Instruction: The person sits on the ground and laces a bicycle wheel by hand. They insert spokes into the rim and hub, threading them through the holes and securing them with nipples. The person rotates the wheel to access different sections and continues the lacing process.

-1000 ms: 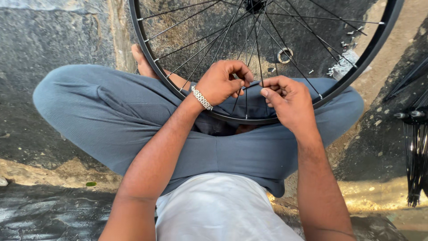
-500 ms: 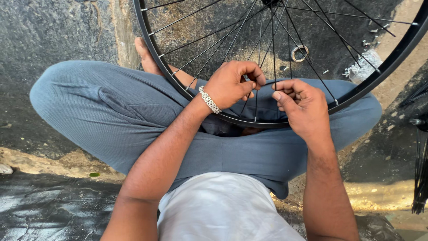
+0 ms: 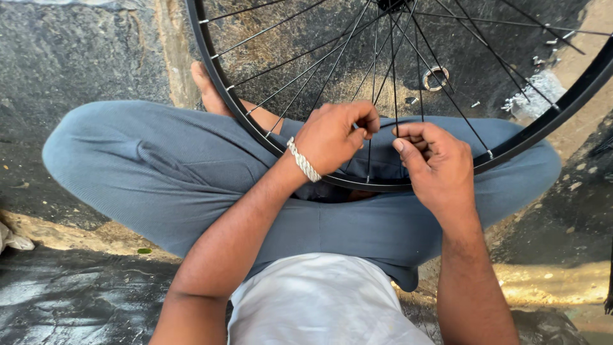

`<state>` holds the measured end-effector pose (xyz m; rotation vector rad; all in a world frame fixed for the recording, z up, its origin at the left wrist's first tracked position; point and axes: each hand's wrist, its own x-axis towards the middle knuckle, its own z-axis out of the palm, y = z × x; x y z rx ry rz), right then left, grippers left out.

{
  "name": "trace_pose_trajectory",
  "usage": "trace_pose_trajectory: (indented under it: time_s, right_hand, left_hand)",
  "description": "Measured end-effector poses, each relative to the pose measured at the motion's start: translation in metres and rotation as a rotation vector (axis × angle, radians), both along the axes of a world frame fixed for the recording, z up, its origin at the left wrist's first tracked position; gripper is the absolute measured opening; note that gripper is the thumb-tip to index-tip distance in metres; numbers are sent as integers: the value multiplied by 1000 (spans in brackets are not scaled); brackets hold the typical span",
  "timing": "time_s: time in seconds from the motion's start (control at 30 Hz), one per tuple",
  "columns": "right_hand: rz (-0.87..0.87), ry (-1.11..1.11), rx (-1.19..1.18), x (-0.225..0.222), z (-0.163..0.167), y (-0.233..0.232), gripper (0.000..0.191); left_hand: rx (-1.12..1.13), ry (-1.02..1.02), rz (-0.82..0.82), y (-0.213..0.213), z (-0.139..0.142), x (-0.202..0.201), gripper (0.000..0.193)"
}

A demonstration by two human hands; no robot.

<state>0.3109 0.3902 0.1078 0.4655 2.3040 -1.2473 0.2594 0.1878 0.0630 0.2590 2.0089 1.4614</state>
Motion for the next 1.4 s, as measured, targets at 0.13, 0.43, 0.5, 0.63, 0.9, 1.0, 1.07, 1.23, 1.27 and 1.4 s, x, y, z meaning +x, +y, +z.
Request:
trace_pose_trajectory:
  time_s: [0.13, 0.43, 0.5, 0.63, 0.9, 1.0, 1.07, 1.23, 1.27, 1.4]
  right_hand:
    - [43, 142, 17, -3, 2, 0, 17]
    - [102, 351, 99, 1, 18, 2, 40]
    - [162, 363, 106, 6, 23, 6, 41]
    - [137, 608, 217, 23, 35, 33, 34]
    - [-115, 667, 549, -16, -24, 206, 15]
    - [-711, -143, 54, -35, -64, 227, 42]
    - [-683, -35, -191, -38, -83, 230, 44]
    - [301, 343, 517, -50, -112, 250, 20]
    - [323, 345, 517, -47, -114, 252, 17]
    - [333, 388, 475, -41, -117, 251, 12]
  left_hand:
    - [-129, 116, -139, 2, 6, 10, 12]
    - [-302, 739, -462, -17, 48, 13, 29]
    - [-247, 745, -526, -16, 56, 14, 34]
    - [-212, 546, -734, -18, 59, 13, 29]
    - [-265, 640, -786, -26, 34, 33, 17]
    - [-272, 654, -790, -34, 16, 45, 20]
    - [-181, 819, -708, -37, -4, 51, 30]
    - [-91, 933, -744, -41, -75, 53, 36]
    - [-120, 899, -776, -41, -86, 54, 36]
    - [-262, 733, -864, -30, -110, 57, 36]
